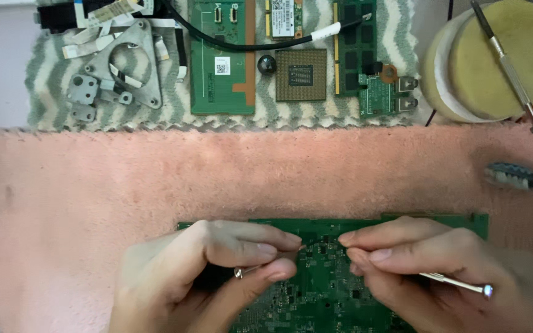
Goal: The person uses a small metal tool to scrape and clean the surface of a green circuit board. They work methodically across different areas of the board, occasionally rotating it to access different sections.
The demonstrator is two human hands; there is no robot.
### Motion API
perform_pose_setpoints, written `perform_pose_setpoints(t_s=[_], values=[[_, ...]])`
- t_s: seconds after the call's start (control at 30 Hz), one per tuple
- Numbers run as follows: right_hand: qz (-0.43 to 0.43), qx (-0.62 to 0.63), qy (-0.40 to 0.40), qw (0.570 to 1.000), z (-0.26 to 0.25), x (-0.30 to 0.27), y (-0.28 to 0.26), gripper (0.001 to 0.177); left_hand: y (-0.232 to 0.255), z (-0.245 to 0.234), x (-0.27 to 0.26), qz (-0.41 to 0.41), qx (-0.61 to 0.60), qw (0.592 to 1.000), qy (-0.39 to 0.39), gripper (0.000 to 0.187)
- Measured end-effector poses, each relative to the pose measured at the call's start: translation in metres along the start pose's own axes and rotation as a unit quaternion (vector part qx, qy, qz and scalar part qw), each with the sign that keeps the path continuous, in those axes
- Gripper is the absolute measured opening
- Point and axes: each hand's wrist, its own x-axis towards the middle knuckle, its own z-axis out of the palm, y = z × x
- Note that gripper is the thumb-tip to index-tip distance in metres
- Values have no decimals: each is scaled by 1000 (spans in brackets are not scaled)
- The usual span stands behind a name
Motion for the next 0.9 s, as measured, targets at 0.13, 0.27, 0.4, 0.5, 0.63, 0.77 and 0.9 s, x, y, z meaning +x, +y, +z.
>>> perform_pose_setpoints(t_s=[0.13,0.27,0.4,0.5,0.63,0.77,0.9], values=[[41,-47,14,998,1,0,-8,18,0,1,0,-2,3,1000,5,16],[8,7,-16,1000,-4,-1,3,25,0,-1,0,-2,-1,1000,-2,15],[27,2,-19,999,-2,-7,8,30,1,-3,0,-9,-16,1000,-13,14],[-1,1,26,1000,3,-2,2,23,-2,-7,-2,-12,11,999,-29,10],[-39,70,-30,996,-3,3,12,32,-15,-10,-1,22,-37,997,-60,9],[-55,-23,-12,998,1,5,7,32,-20,-10,-1,81,-45,995,-49,11],[-56,-120,58,989,16,5,-17,23,-21,-11,-1,107,-50,992,-45,13]])
